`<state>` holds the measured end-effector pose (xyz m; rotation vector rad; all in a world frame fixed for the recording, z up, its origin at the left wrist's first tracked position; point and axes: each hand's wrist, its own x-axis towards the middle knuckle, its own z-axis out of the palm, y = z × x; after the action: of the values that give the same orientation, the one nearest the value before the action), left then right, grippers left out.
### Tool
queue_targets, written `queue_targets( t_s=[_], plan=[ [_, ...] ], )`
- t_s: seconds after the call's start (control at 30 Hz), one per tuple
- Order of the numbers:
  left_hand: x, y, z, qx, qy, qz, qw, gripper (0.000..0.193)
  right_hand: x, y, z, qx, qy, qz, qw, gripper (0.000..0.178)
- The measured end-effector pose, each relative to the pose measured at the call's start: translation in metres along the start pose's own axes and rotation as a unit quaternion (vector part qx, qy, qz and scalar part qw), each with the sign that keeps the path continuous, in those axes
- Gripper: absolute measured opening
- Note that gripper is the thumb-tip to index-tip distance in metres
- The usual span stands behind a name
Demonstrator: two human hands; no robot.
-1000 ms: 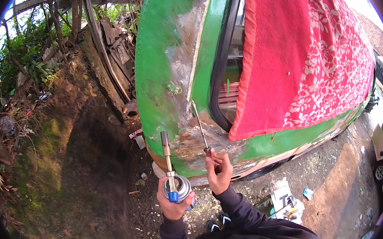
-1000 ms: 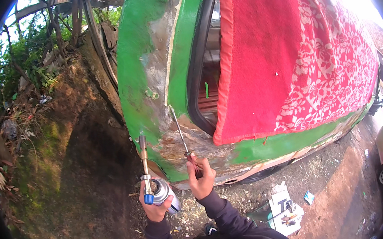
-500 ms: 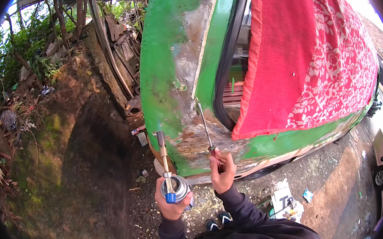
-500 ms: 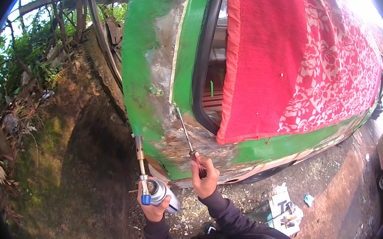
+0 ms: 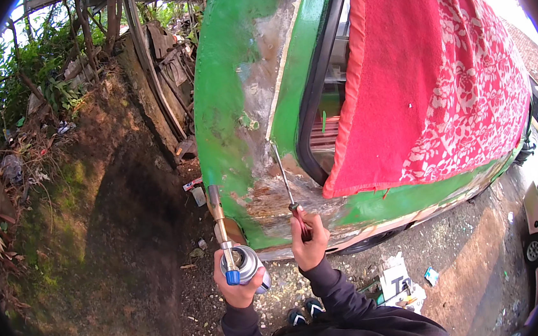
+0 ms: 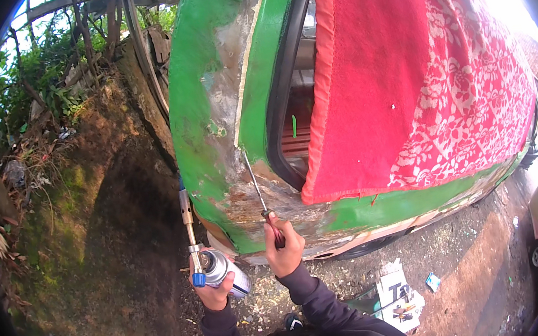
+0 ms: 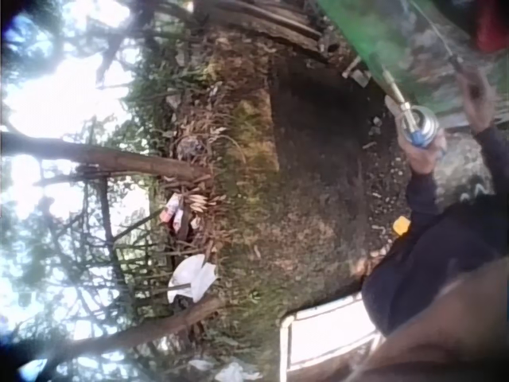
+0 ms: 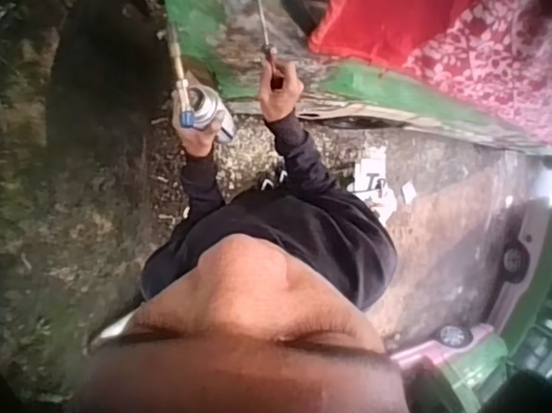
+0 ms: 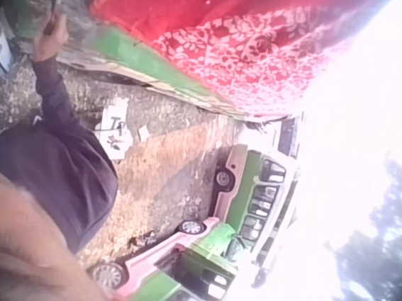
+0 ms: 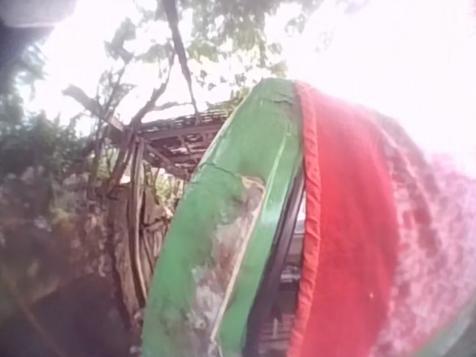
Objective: The person ignites a handheld blowtorch and directs the flame at a green car panel while using a metal scraper to remove material from the heated surface. The person repeatedly applies heat and scrapes the same area on the car's side panel.
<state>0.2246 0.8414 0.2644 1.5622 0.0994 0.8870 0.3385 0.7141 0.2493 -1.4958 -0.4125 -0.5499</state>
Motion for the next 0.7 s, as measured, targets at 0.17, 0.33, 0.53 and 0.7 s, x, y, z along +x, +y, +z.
queue_targets(
  t_s=[0.17,0.33,0.53,0.7],
  plan=[
    [-0.006,0.003,0.003,-0.035,0.023,0.008,0.999,0.065,-0.013,0.007,-0.009,-0.003,0.001,0.017,1.000,0.012],
    [-0.005,-0.001,-0.001,-0.036,0.077,0.041,0.995,0.066,-0.002,0.002,0.000,0.009,0.011,-0.025,1.000,0.016],
    [-0.009,0.003,0.001,-0.050,0.129,0.038,0.990,0.064,-0.009,0.007,-0.004,0.016,0.015,-0.005,1.000,0.015],
    [-0.009,0.000,0.005,-0.049,0.137,0.019,0.989,0.063,0.002,-0.007,0.006,0.009,0.004,0.029,1.000,0.014]
  ],
)
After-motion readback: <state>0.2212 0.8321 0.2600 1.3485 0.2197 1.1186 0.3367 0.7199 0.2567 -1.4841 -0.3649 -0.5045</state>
